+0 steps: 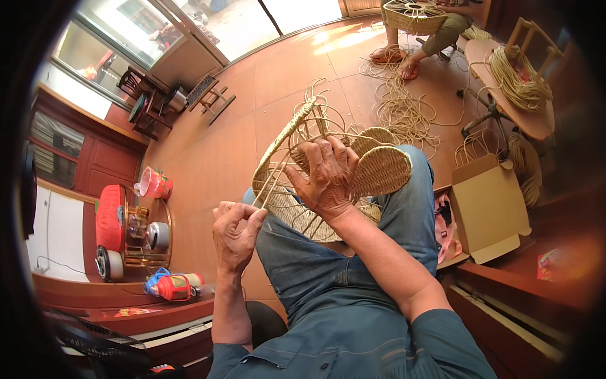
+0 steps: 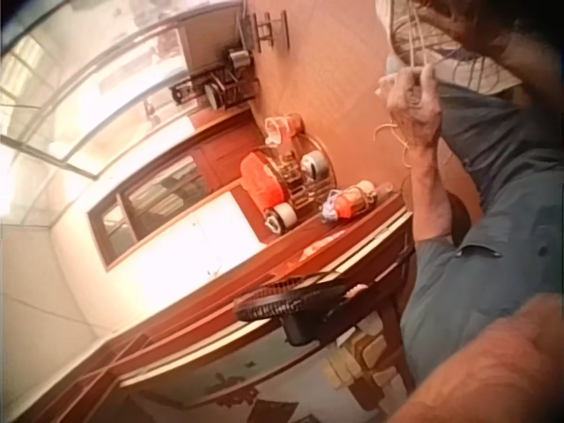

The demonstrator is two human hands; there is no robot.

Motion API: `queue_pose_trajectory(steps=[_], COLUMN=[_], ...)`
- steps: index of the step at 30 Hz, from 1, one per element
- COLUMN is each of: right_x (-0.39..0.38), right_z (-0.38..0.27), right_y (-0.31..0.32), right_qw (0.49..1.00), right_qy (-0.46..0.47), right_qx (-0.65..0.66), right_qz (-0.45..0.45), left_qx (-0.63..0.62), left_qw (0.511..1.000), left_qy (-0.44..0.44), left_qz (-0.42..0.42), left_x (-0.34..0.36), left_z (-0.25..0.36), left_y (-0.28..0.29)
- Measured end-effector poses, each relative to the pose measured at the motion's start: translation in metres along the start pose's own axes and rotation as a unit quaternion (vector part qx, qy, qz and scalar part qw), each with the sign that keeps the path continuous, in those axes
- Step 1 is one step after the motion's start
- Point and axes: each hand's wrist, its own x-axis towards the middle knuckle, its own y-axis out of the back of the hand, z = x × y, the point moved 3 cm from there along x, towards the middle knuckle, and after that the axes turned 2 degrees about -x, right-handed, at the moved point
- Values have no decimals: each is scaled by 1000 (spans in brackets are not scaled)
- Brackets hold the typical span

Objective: Weaving a straw basket using hand techniques.

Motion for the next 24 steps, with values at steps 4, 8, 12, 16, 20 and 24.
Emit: queue_pose_trajectory(steps=[4,8,12,16,20,24], right_x=[-2,-6,-8,-8,-7,-7], right_z=[1,-1,-1,-1,-2,-3], right_y=[-5,-9,-14,-16,-15,-14], right_qw=[1000,999,999,998,998,997], right_qy=[-7,-22,-37,-45,-40,-52], right_qx=[-6,1,5,4,2,18], right_qz=[9,28,36,37,44,45], left_qx=[59,84,-55,-176,-375,-540], left_qw=[997,982,959,926,895,802], left_qy=[50,161,273,334,233,147], left_qz=[-16,-58,-58,-29,67,208], left_x=[-18,-48,-85,-111,-120,-126], left_z=[-32,-75,-99,-102,-109,-130], left_y=[6,32,67,109,132,140])
